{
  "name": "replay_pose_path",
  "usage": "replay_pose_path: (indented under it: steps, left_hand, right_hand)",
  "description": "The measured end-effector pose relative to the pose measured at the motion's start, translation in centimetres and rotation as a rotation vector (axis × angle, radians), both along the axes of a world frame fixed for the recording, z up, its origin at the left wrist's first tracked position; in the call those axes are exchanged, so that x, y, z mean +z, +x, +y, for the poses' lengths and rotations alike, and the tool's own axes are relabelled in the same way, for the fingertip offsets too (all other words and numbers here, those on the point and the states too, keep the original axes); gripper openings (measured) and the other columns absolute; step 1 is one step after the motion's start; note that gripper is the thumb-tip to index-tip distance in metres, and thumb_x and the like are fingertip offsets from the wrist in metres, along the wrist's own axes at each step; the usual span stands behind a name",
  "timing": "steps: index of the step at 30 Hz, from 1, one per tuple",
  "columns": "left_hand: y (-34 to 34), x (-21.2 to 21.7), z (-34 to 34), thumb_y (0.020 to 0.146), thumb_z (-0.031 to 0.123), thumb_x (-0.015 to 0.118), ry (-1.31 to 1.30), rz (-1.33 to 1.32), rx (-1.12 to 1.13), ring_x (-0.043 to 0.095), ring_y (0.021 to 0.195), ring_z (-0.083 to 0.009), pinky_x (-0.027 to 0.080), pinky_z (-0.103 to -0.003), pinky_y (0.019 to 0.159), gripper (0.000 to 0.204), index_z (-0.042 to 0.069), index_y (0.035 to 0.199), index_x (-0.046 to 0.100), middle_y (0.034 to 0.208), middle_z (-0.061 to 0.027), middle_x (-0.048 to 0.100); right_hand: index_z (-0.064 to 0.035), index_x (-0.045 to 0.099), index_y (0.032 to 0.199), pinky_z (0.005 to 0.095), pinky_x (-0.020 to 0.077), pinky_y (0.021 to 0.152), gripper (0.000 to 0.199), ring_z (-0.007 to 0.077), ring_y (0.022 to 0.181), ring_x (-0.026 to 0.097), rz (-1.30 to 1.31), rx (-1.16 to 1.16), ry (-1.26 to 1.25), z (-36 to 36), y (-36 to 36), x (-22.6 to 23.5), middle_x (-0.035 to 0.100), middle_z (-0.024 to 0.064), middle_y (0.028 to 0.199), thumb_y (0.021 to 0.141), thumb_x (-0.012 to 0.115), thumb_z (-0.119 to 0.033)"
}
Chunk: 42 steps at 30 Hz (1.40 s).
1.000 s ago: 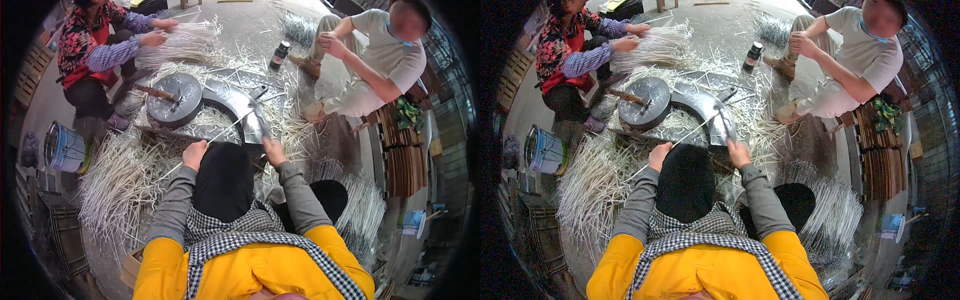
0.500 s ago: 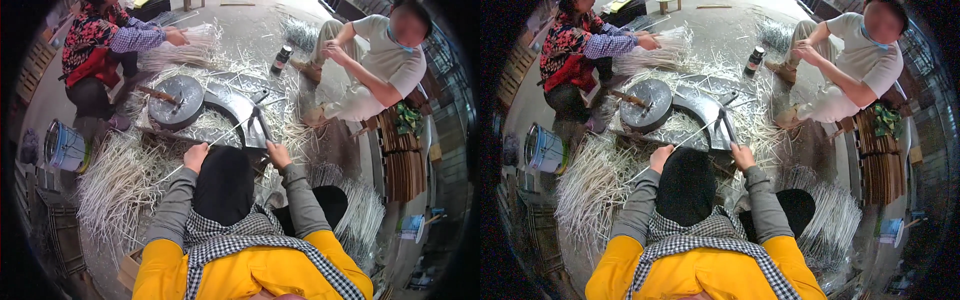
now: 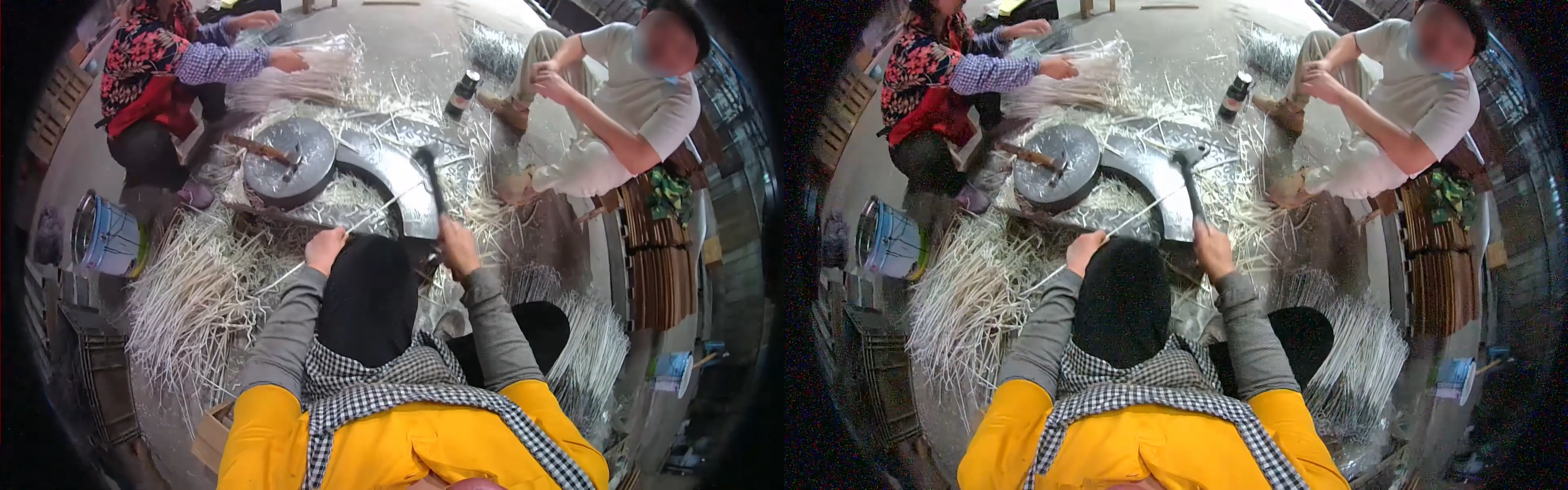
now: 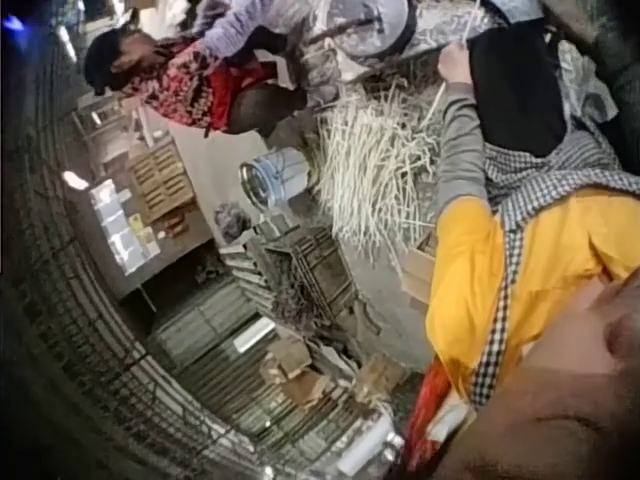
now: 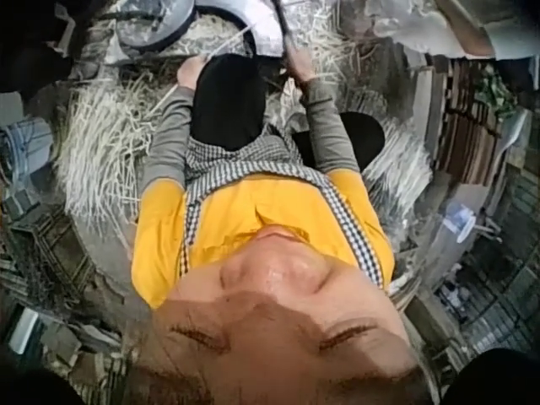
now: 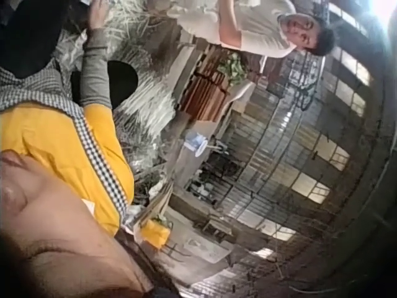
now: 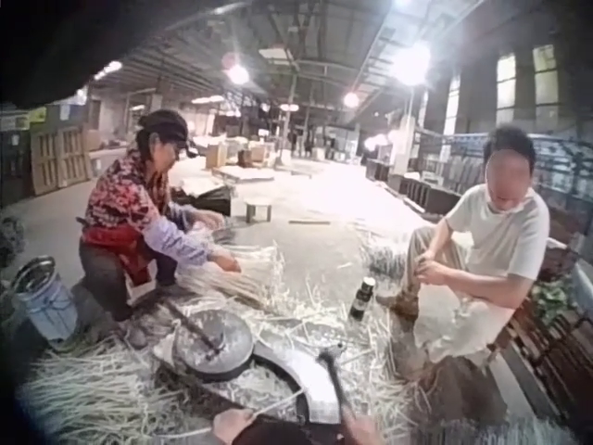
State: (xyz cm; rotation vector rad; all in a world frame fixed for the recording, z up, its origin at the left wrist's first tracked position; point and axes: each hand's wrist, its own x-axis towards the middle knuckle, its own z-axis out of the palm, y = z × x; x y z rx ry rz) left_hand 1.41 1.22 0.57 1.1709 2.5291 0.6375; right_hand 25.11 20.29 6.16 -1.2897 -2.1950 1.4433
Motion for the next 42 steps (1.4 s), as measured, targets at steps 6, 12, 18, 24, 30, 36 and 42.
replay_pose_path:
  steps: [6, 12, 18, 24, 30, 36, 42]
  left_hand:
    - [-0.3, -0.3, -0.3, 0.087, 0.037, 0.053, 0.107, 0.066, -0.089, 0.059, 0.081, -0.0422, 0.044, -0.053, 0.065, 0.029, 0.008, 0.083, 0.058, 0.078, -0.0216, 0.06]
    - [1.2, -0.3, 1.7, 0.09, 0.036, 0.049, -0.048, 0.003, -0.079, 0.063, 0.085, -0.0389, 0.048, -0.052, 0.069, 0.029, 0.01, 0.089, 0.062, 0.085, -0.0177, 0.065]
    - [0.8, 1.4, 0.8, 0.088, 0.034, 0.05, -0.069, -0.022, -0.034, 0.063, 0.086, -0.0387, 0.048, -0.051, 0.071, 0.027, 0.01, 0.087, 0.062, 0.085, -0.0184, 0.065]
    - [1.6, 1.1, 2.4, 0.087, 0.032, 0.051, -0.035, -0.035, -0.072, 0.062, 0.085, -0.0394, 0.048, -0.052, 0.071, 0.025, 0.009, 0.086, 0.061, 0.085, -0.019, 0.065]
    - [0.3, 0.3, 1.2, 0.089, 0.036, 0.049, -0.061, -0.038, -0.038, 0.06, 0.082, -0.0416, 0.046, -0.052, 0.067, 0.03, 0.007, 0.087, 0.058, 0.081, -0.0205, 0.062]
    - [1.0, -0.5, 4.4, 0.09, 0.034, 0.048, -0.001, -0.014, -0.104, 0.06, 0.081, -0.0417, 0.045, -0.053, 0.065, 0.029, 0.007, 0.087, 0.058, 0.08, -0.0206, 0.062]
    - [0.2, -0.6, 1.1, 0.09, 0.034, 0.048, -0.016, -0.06, -0.057, 0.06, 0.082, -0.0415, 0.045, -0.052, 0.066, 0.029, 0.007, 0.087, 0.059, 0.081, -0.0208, 0.062]
  right_hand:
    - [-0.0041, 0.055, 0.075, 0.0359, 0.0394, 0.047, 0.041, 0.0241, 0.048, 0.051, 0.36, -0.04, 0.479, -1.6, -0.5, 3.0, 0.05, 0.0123, 0.058, 0.099, 0.039, -0.033]
    - [-0.0044, 0.053, 0.081, 0.0353, 0.04, 0.046, 0.03, 0.0231, 0.046, 0.049, 0.16, 0.225, 0.617, 2.7, 3.0, -6.8, 0.048, 0.0101, 0.056, 0.098, 0.045, -0.027]
    - [-0.0027, 0.054, 0.081, 0.0373, 0.0409, 0.049, 0.032, 0.0192, 0.051, 0.049, 0.467, -0.121, 0.262, -2.5, -1.0, 4.0, 0.045, 0.0077, 0.055, 0.097, 0.047, -0.03]
    - [-0.0022, 0.052, 0.079, 0.0357, 0.0378, 0.046, 0.037, 0.0169, 0.048, 0.046, -0.068, 0.104, 0.212, 0.7, 1.5, -3.8, 0.044, 0.0068, 0.054, 0.098, 0.046, -0.033]
    - [-0.001, 0.055, 0.079, 0.0359, 0.0407, 0.051, 0.041, 0.0178, 0.052, 0.051, 0.525, -0.09, 0.107, -3.0, -1.7, 5.4, 0.048, 0.0081, 0.056, 0.095, 0.05, -0.039]
    - [-0.0022, 0.057, 0.081, 0.0321, 0.038, 0.044, 0.042, 0.0146, 0.047, 0.048, 0.059, 0.051, 0.672, 2.4, 2.4, -6.3, 0.05, 0.0042, 0.057, 0.096, 0.047, -0.04]
    - [-0.0031, 0.058, 0.072, 0.0289, 0.0361, 0.043, 0.049, 0.0127, 0.046, 0.048, 0.474, -0.143, -0.034, -2.7, -1.9, 5.2, 0.053, 0.0037, 0.059, 0.095, 0.048, -0.045]
